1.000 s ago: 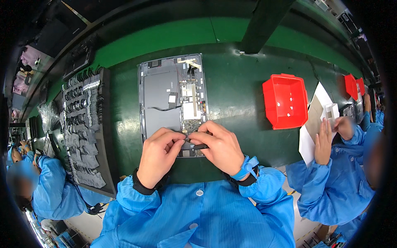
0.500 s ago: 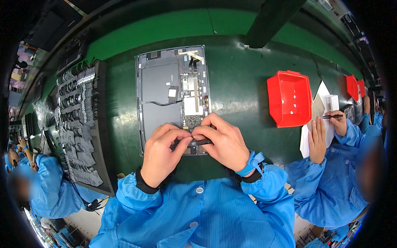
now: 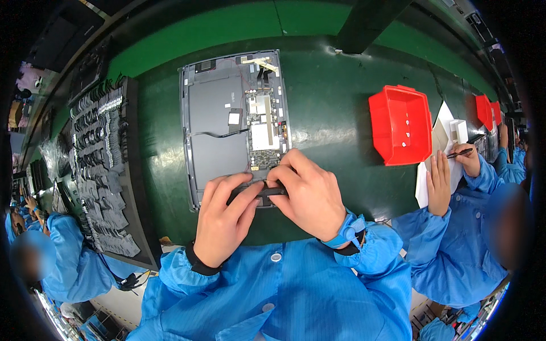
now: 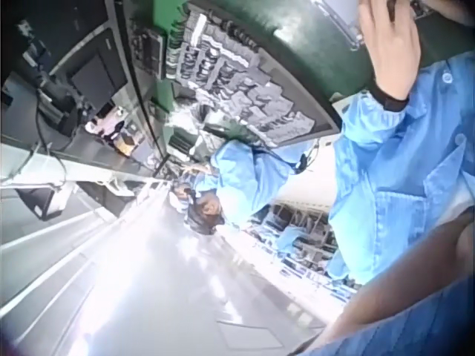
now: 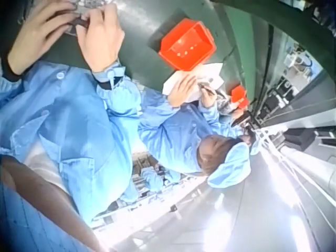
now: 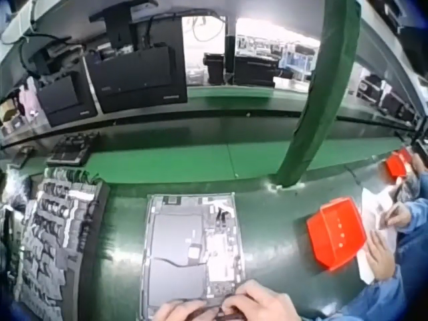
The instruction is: The recorder is assembling electronic components inside a tablet casing using a small tool to manipulate ribbon cables.
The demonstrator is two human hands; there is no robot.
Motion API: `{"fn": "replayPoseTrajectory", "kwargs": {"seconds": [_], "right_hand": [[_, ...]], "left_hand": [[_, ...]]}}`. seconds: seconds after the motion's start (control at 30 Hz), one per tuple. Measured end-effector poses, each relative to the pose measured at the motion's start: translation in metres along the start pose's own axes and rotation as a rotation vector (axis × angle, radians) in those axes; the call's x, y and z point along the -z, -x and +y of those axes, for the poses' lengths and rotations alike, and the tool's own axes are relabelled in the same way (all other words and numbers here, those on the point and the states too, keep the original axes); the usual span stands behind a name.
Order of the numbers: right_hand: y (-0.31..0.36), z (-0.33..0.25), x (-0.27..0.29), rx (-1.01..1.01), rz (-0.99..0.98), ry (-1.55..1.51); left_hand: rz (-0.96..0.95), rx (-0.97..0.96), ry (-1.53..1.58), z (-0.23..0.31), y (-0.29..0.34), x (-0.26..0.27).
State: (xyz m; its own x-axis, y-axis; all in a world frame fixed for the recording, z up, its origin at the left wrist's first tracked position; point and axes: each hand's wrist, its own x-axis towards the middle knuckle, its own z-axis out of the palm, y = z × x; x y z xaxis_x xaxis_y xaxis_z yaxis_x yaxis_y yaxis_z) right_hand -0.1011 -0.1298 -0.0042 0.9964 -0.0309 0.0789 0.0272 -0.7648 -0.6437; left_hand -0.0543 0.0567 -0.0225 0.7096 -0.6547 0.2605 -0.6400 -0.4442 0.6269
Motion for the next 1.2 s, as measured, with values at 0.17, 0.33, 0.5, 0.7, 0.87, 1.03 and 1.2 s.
{"fn": "replayPoseTrajectory", "kwargs": {"seconds": [0.17,0.33,0.5,0.7,0.87,1.03,1.2], "right_hand": [[-0.003,-0.002,0.001,-0.028,-0.012,0.000],[0.002,0.006,0.000,0.011,0.018,-0.072],[0.000,0.016,-0.001,0.123,-0.016,-0.025],[-0.007,0.011,0.008,0.170,-0.137,0.133],[-0.003,0.020,0.003,0.191,-0.075,0.096],[-0.001,0.027,-0.001,0.121,0.018,-0.151],[-0.002,0.028,0.003,0.106,0.039,-0.185]], "left_hand": [[-0.061,0.000,-0.121,0.003,0.009,-0.002],[-0.059,0.016,-0.137,0.009,0.010,-0.003],[-0.058,0.009,-0.142,0.007,0.010,-0.004],[-0.055,0.045,-0.109,0.008,0.009,-0.004],[-0.060,0.015,-0.200,0.010,0.012,-0.007],[-0.088,0.046,-0.227,0.017,0.007,-0.004],[-0.093,0.034,-0.319,0.026,0.005,-0.006]]}}
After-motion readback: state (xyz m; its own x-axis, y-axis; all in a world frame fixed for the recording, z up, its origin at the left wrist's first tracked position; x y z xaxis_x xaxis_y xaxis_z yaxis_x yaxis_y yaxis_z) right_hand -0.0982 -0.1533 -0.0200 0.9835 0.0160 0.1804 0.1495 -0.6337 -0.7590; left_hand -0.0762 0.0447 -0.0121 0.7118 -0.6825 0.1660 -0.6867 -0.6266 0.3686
